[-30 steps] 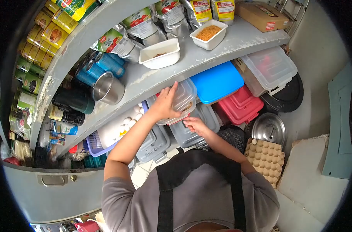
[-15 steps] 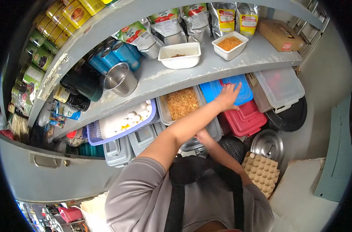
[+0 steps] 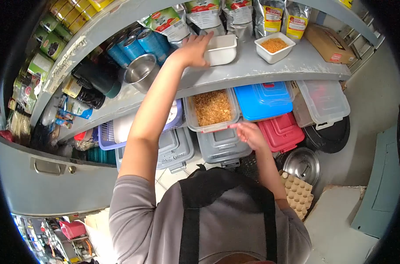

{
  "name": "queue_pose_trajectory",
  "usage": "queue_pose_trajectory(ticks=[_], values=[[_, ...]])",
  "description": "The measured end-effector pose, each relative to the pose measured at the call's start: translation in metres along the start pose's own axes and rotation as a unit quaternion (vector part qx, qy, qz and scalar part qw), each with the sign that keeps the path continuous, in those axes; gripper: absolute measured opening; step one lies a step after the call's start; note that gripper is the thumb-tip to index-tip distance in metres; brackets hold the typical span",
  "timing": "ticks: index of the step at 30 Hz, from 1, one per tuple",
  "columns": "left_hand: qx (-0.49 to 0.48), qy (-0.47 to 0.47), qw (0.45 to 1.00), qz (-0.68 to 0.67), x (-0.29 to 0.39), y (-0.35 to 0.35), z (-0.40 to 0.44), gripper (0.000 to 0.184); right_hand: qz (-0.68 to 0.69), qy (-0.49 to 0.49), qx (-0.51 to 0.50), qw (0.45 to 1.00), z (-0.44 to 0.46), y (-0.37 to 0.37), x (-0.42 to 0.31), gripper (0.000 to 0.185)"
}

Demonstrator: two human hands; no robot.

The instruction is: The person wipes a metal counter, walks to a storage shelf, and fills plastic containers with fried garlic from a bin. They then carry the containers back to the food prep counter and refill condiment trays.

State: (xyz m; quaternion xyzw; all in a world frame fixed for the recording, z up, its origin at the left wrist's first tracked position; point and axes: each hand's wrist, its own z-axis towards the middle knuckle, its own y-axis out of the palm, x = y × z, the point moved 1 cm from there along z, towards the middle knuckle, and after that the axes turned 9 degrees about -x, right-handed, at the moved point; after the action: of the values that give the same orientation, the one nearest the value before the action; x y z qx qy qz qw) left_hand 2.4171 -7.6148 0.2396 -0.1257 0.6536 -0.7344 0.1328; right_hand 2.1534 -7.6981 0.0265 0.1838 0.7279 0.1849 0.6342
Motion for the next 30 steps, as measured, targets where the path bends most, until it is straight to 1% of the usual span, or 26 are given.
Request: queue_pose_trajectory(ticks=[1,2,3,4,5,6,7,8,9,10,11,12,13,14,15,16,17,19,20,22,24,26,28,30], values=[[-0.008,-0.019,0.999,0.05,-0.001,-0.002,0.0,0.091,0.006,-0.018,0.007,1.0,0.008,0.003,-0.013,0.025],[-0.01,-0.023,0.999,0.047,-0.002,-0.002,-0.003,0.091,0.014,-0.033,0.014,0.999,0.019,0.005,-0.021,0.024],[0.009,-0.006,1.0,-0.025,-0.003,-0.002,-0.007,0.088,0.014,-0.028,0.012,0.999,0.035,0.003,-0.026,0.024],[0.028,0.012,0.995,-0.095,-0.006,-0.005,-0.012,0.084,-0.02,-0.032,-0.001,0.999,0.055,0.0,-0.028,0.025],[0.074,0.034,0.991,-0.106,0.003,-0.013,-0.028,0.079,-0.053,-0.039,-0.013,0.998,0.07,0.001,-0.027,0.026],[0.1,0.039,0.989,-0.104,0.009,-0.018,-0.045,0.079,-0.051,-0.042,-0.015,0.998,0.082,0.006,-0.027,0.026],[0.129,0.044,0.985,-0.103,0.016,-0.023,-0.065,0.079,-0.126,0.006,-0.009,0.992,0.093,0.011,-0.026,0.025],[0.138,0.049,0.98,-0.138,0.027,-0.028,-0.09,0.081,-0.202,0.055,-0.002,0.978,0.105,0.013,-0.026,0.026],[0.126,0.05,0.977,-0.166,0.041,-0.032,-0.115,0.084,-0.242,0.002,-0.029,0.97,0.13,-0.001,-0.004,0.026],[0.1,0.054,0.975,-0.193,0.049,-0.028,-0.137,0.087,-0.337,0.005,-0.019,0.941,0.136,0.006,-0.008,0.024],[0.074,0.046,0.968,-0.234,0.061,-0.024,-0.156,0.088,-0.081,-0.019,-0.035,0.996,0.137,0.017,-0.013,0.026],[0.06,0.036,0.962,-0.264,0.069,-0.013,-0.17,0.089,0.183,-0.039,-0.046,0.981,0.136,0.025,-0.014,0.027],[0.058,0.035,0.962,-0.263,0.075,0.001,-0.181,0.089,0.187,-0.034,-0.044,0.981,0.147,0.021,-0.009,0.027],[0.056,0.031,0.957,-0.283,0.078,0.017,-0.188,0.087,-0.224,0.036,-0.033,0.973,0.168,0.013,-0.007,0.034],[0.049,0.01,0.958,-0.282,0.079,0.034,-0.193,0.087,-0.598,0.098,-0.02,0.795,0.192,0.002,-0.006,0.043],[0.042,-0.011,0.959,-0.28,0.079,0.051,-0.197,0.087,-0.589,0.185,-0.054,0.784,0.216,-0.014,0.002,0.074],[0.039,-0.012,0.959,-0.281,0.076,0.069,-0.196,0.087,-0.603,0.194,-0.048,0.772,0.225,-0.018,0.004,0.075],[0.08,-0.057,0.954,-0.283,0.068,0.101,-0.192,0.088,-0.631,0.179,-0.027,0.755,0.237,-0.018,-0.001,0.077],[0.082,-0.058,0.954,-0.282,0.063,0.114,-0.186,0.088,-0.639,0.171,-0.023,0.75,0.243,-0.019,-0.004,0.078],[0.122,-0.072,0.964,-0.225,0.055,0.13,-0.172,0.087,-0.652,0.156,-0.018,0.742,0.252,-0.018,-0.012,0.08],[0.122,-0.087,0.966,-0.209,0.045,0.141,-0.157,0.084,-0.661,0.148,-0.017,0.735,0.258,-0.016,-0.014,0.082],[0.102,-0.122,0.979,-0.129,0.036,0.152,-0.144,0.082,-0.666,0.145,-0.015,0.731,0.259,-0.02,-0.009,0.084],[0.092,-0.126,0.982,-0.11,0.032,0.154,-0.136,0.08,-0.672,0.141,-0.014,0.727,0.259,-0.023,-0.01,0.086],[0.082,-0.154,0.984,-0.047,0.027,0.162,-0.132,0.08,-0.676,0.138,-0.016,0.724,0.256,-0.027,-0.007,0.088]])
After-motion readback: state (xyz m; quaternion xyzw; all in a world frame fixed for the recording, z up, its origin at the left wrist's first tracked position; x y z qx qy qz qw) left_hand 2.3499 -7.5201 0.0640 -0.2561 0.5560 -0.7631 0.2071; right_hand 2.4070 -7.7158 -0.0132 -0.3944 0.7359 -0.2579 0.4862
